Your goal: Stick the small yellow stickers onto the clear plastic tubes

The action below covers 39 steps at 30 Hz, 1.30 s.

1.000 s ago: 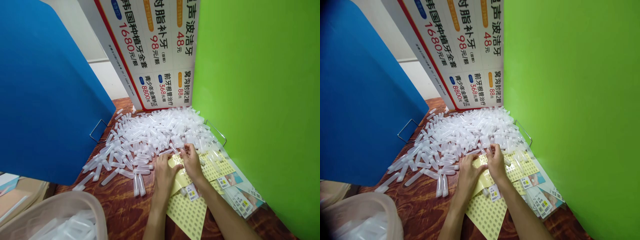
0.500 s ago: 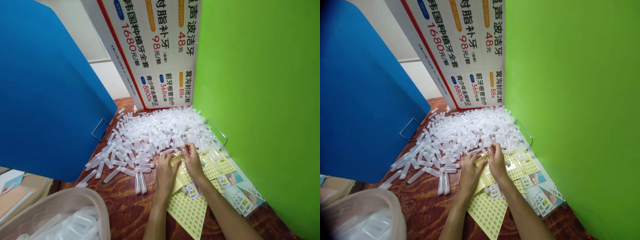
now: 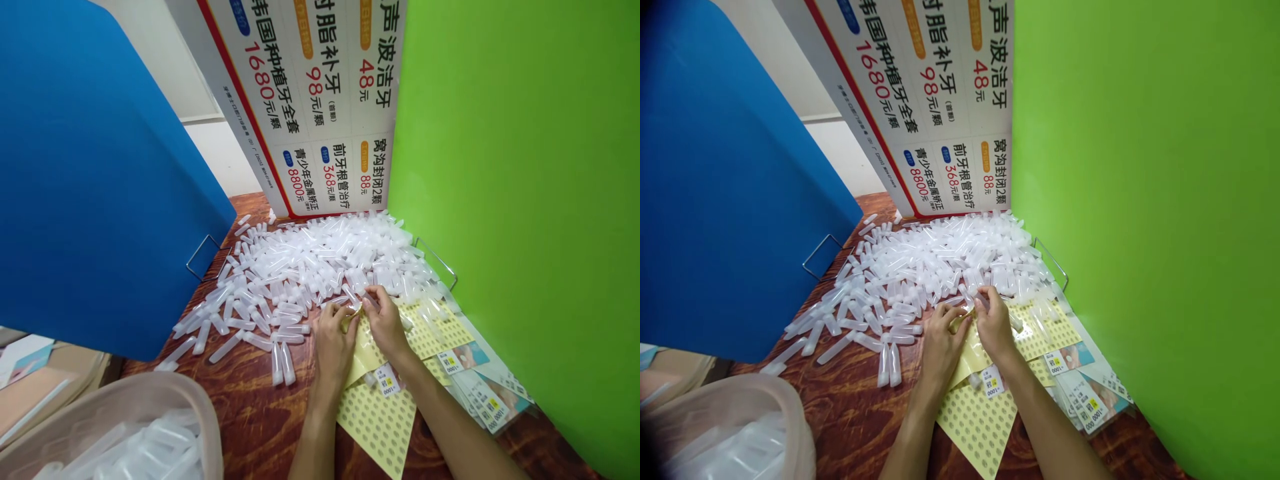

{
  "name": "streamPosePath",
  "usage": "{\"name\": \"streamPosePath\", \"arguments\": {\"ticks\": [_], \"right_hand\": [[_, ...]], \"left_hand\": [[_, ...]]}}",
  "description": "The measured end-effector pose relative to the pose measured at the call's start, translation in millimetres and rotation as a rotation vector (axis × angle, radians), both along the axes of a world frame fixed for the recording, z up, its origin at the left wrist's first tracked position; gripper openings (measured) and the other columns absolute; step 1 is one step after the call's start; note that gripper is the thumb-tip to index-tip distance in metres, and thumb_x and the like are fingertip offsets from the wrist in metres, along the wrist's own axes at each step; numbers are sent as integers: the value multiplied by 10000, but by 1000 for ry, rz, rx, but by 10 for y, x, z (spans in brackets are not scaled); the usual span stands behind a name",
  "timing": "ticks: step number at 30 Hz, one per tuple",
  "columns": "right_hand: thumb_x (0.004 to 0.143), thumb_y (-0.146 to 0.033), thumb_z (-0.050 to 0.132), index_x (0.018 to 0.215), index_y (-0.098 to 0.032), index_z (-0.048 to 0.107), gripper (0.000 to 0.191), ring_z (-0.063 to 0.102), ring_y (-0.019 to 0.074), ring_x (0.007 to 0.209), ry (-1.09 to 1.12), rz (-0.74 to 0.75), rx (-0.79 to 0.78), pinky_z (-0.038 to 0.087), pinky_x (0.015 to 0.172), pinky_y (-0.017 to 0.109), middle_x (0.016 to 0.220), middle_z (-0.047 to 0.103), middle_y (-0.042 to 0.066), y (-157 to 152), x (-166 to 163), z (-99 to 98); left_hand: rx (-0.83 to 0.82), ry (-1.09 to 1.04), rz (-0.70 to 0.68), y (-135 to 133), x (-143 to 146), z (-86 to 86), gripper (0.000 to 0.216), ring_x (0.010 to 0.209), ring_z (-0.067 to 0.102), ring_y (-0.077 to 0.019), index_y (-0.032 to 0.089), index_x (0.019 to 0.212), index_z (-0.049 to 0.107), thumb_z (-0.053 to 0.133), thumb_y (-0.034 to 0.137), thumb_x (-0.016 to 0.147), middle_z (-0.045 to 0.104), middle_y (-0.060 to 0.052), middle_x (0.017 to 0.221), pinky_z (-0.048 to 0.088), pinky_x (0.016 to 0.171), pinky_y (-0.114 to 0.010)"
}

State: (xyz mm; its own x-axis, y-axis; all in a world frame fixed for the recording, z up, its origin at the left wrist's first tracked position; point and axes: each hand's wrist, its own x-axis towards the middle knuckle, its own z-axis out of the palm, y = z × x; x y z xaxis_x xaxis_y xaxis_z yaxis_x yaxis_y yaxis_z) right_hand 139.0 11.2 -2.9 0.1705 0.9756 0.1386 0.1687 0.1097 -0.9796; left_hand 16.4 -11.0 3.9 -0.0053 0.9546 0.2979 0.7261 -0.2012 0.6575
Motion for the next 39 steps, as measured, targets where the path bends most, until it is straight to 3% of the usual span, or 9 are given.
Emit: {"name": "streamPosePath", "arguments": {"ticks": [9,21,26,31,39], "right_hand": [[904,-361,527,1049,-211,601,222,646,274,1037,-20,4,-13,517,898,420,1071,681,90,5,-8,-29],[883,-349,542,1016,-203,606,208,655,279,978,-48,-1,34,516,864,420,1028,690,96,17,4,-37],[896,-332,542,1035,-205,599,196,653,265,980,-12,45,48,512,873,405,1027,685,86,-6,-4,-22],[919,-369,554,1045,-211,606,209,640,263,992,34,175,48,502,871,394,1043,674,80,-22,14,31],[950,-417,565,1081,-239,632,231,635,238,1011,117,360,23,494,885,358,1060,671,43,-44,33,57]], "left_hand": [[70,-1,14,22,2,-1,124,976,632,-239,217,1032,685,620,187,930,696,-43,1023,404,927,-423],[83,11,70,82,31,59,84,923,632,-247,216,849,730,663,175,878,724,-32,917,387,894,-429],[8,-225,100,117,2,59,91,910,638,-232,218,784,751,678,187,828,709,-36,872,450,853,-378],[36,-536,152,142,-47,-14,160,821,643,-191,192,862,763,668,320,868,710,-47,878,485,754,-309],[165,-613,188,79,-62,33,207,790,619,-168,195,953,736,684,383,886,686,-37,904,483,700,-267]]}}
